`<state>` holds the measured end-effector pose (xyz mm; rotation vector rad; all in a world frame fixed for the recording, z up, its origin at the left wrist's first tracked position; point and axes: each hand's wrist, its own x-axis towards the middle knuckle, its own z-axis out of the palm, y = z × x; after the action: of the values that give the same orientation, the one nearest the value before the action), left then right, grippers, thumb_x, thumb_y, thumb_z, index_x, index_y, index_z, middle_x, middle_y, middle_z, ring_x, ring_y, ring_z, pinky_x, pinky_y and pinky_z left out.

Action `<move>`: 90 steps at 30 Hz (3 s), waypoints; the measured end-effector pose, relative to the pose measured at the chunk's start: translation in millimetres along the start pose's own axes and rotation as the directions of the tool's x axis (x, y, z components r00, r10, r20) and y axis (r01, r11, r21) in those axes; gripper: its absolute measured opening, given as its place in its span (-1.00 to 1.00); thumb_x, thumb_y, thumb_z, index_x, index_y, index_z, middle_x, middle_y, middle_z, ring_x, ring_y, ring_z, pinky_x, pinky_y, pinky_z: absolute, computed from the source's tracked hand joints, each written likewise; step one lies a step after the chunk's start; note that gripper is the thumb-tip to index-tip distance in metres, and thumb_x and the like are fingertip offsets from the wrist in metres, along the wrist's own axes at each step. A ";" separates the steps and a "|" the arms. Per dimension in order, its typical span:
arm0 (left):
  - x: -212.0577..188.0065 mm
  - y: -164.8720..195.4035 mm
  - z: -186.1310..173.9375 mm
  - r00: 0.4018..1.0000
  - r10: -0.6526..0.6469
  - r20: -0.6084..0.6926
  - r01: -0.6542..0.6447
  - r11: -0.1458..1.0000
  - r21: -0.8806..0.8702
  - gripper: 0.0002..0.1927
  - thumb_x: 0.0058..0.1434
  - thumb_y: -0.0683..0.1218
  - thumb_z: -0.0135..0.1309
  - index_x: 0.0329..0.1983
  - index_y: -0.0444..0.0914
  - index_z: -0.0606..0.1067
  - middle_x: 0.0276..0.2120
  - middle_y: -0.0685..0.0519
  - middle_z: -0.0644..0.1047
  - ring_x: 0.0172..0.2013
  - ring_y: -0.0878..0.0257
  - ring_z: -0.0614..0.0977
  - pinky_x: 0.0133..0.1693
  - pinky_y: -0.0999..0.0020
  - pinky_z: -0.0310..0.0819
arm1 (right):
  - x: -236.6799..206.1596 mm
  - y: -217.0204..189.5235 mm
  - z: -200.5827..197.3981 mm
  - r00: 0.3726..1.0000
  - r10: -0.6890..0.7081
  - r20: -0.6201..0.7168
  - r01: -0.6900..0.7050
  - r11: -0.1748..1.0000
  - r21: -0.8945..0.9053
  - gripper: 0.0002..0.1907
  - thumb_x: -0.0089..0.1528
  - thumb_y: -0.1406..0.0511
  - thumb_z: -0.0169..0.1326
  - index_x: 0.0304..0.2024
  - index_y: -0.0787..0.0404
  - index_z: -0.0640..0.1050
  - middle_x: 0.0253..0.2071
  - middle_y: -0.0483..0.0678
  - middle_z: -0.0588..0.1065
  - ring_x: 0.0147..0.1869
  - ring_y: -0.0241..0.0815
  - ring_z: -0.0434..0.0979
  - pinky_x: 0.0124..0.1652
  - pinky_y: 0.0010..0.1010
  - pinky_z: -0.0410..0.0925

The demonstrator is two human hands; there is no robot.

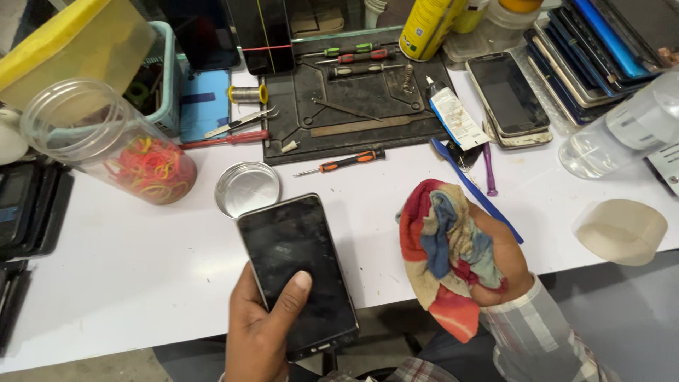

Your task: The person secures a smartphone with rubber bands, then cleans the screen and back with a cloth and spray. They remove the SIM tray, pry off the back cover, and separate the internal components, leaving the phone disassembled on the workbench.

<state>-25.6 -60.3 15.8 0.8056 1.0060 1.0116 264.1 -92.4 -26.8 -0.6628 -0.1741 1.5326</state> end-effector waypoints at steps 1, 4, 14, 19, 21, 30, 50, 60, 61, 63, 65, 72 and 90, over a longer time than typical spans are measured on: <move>0.2 -1.0 0.4 1.000 -0.004 0.020 0.005 1.000 -0.025 -0.59 0.21 -0.19 0.13 0.12 -0.43 0.45 -0.17 -0.18 0.66 -0.21 0.15 0.71 -0.14 0.24 0.65 | 0.2 0.5 5.6 0.998 -0.008 0.067 0.009 1.000 -0.009 -0.60 0.44 0.19 -0.15 0.15 0.35 0.47 -0.05 0.15 0.59 0.00 0.01 0.64 0.02 -0.19 0.45; 1.5 -6.3 10.1 0.986 -0.163 -0.028 0.160 0.983 -0.093 -0.59 0.17 -0.13 0.08 0.09 -0.36 0.46 -0.20 -0.14 0.67 -0.26 0.18 0.71 -0.20 0.22 0.64 | -3.6 5.2 29.0 0.990 -0.131 0.046 0.138 0.965 -0.223 -0.55 0.45 0.12 -0.16 0.14 0.38 0.43 -0.07 0.13 0.57 -0.03 -0.03 0.62 0.02 -0.20 0.46; 16.8 -46.0 40.0 0.990 -0.007 0.141 0.037 0.976 -0.213 -0.48 0.41 -0.03 -0.06 0.39 -0.28 0.28 -0.11 -0.05 0.49 -0.16 0.29 0.53 -0.12 0.40 0.47 | -41.7 64.9 68.2 0.633 -0.415 0.653 0.722 0.012 -0.692 -0.49 0.38 0.11 0.11 0.26 0.25 0.35 0.00 0.09 0.45 -0.07 -0.07 0.51 0.00 -0.41 0.39; 21.9 -55.1 35.6 0.934 0.140 0.329 -0.071 0.974 -0.213 -0.39 0.49 0.02 -0.17 0.55 -0.27 0.15 0.14 -0.04 0.53 -0.12 0.23 0.57 -0.15 0.37 0.55 | -54.5 80.3 64.9 0.541 -0.238 0.806 0.790 -0.184 -0.585 -0.43 0.27 0.08 0.27 0.22 0.09 0.36 0.03 0.20 0.44 -0.04 0.02 0.64 -0.07 -0.27 0.53; 21.4 -54.1 33.6 0.833 0.144 0.534 0.191 0.832 -0.521 -0.37 0.56 0.15 -0.25 0.48 -0.39 0.20 0.05 -0.14 0.53 -0.08 0.13 0.61 -0.06 0.31 0.58 | -53.2 87.0 68.3 0.511 -0.241 0.825 0.776 -0.283 -0.563 -0.39 0.24 0.05 0.29 0.22 0.07 0.35 0.01 0.18 0.44 -0.05 0.05 0.64 -0.04 -0.18 0.53; 3.4 -53.7 36.2 0.705 0.036 0.709 0.618 0.458 -0.638 -0.42 0.67 0.18 -0.28 0.44 -0.36 0.30 0.16 -0.14 0.51 0.09 0.11 0.60 0.16 0.26 0.51 | -7.1 46.5 91.7 0.550 -0.479 0.684 0.469 -0.500 -0.728 -0.44 0.25 0.20 0.27 0.24 0.11 0.35 -0.04 0.15 0.44 -0.10 0.18 0.56 -0.15 -0.13 0.44; 27.4 -36.1 23.5 0.823 0.125 0.554 0.444 0.465 -0.766 -0.47 0.64 0.16 -0.20 0.28 -0.39 0.39 0.08 -0.18 0.55 0.04 0.01 0.61 0.14 0.00 0.51 | 3.5 42.6 109.8 0.850 -0.303 0.432 0.414 -0.126 -0.902 -0.59 0.29 0.10 0.06 0.10 0.17 0.43 -0.13 0.04 0.57 -0.34 -0.13 0.70 -0.35 -0.31 0.52; 14.4 -19.0 20.8 0.911 -0.148 0.384 0.391 0.603 -0.695 -0.33 0.37 0.24 -0.24 0.26 -0.37 0.37 0.04 -0.27 0.53 0.00 -0.07 0.62 0.07 -0.08 0.54 | 120.8 -7.9 99.5 0.869 -0.344 0.355 0.479 0.406 -0.778 -0.67 0.36 0.24 -0.02 0.09 0.32 0.44 -0.09 -0.05 0.50 -0.10 -0.30 0.48 -0.11 -0.46 0.41; 14.0 -18.7 19.8 0.912 -0.139 0.387 0.388 0.601 -0.699 -0.34 0.37 0.24 -0.25 0.26 -0.37 0.37 0.04 -0.27 0.54 0.00 -0.07 0.62 0.07 -0.07 0.55 | 130.5 -12.4 99.4 0.860 -0.361 0.360 0.491 0.396 -0.776 -0.66 0.36 0.25 0.01 0.10 0.33 0.43 -0.08 -0.04 0.49 -0.10 -0.30 0.47 -0.10 -0.46 0.40; 14.4 -18.7 17.8 0.915 -0.141 0.379 0.381 0.613 -0.692 -0.32 0.36 0.24 -0.26 0.25 -0.39 0.37 0.04 -0.27 0.54 -0.01 -0.07 0.63 0.06 -0.06 0.56 | 146.3 -22.3 101.8 0.824 -0.410 0.392 0.524 0.286 -0.802 -0.63 0.34 0.24 0.07 0.11 0.32 0.39 -0.05 -0.01 0.50 -0.06 -0.28 0.49 -0.07 -0.43 0.40; 15.8 -19.3 16.5 0.920 -0.166 0.355 0.377 0.622 -0.686 -0.31 0.35 0.24 -0.27 0.24 -0.39 0.38 0.03 -0.28 0.54 -0.03 -0.07 0.63 0.04 -0.04 0.57 | 159.7 -33.4 106.6 0.764 -0.461 0.451 0.543 0.080 -0.836 -0.57 0.31 0.23 0.14 0.12 0.30 0.34 -0.01 0.02 0.53 0.01 -0.25 0.54 -0.01 -0.40 0.43; 20.1 -15.5 17.9 0.931 -0.178 0.319 0.354 0.656 -0.666 -0.30 0.34 0.23 -0.33 0.24 -0.41 0.36 0.00 -0.28 0.54 -0.06 -0.05 0.64 0.03 -0.02 0.60 | 208.5 -69.1 122.4 0.388 -0.369 0.845 0.579 -0.616 -0.535 -0.46 0.32 0.30 0.29 0.25 0.27 0.33 0.14 0.19 0.45 0.20 0.24 0.49 0.13 -0.09 0.38; 43.9 -1.5 33.2 0.889 -0.458 0.011 0.385 0.733 -0.561 -0.26 0.32 0.26 -0.37 0.30 -0.34 0.37 -0.05 -0.30 0.58 -0.08 -0.09 0.68 -0.08 -0.02 0.66 | 320.0 -72.3 88.3 0.575 -0.125 0.808 0.468 -0.760 -0.451 -0.47 0.16 0.34 0.28 0.20 0.13 0.49 0.12 0.09 0.48 0.19 0.19 0.46 0.13 -0.04 0.34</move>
<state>14.3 -22.5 13.0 0.0159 0.8815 0.8875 302.9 244.9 -13.6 -1.4566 -2.1138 -0.2918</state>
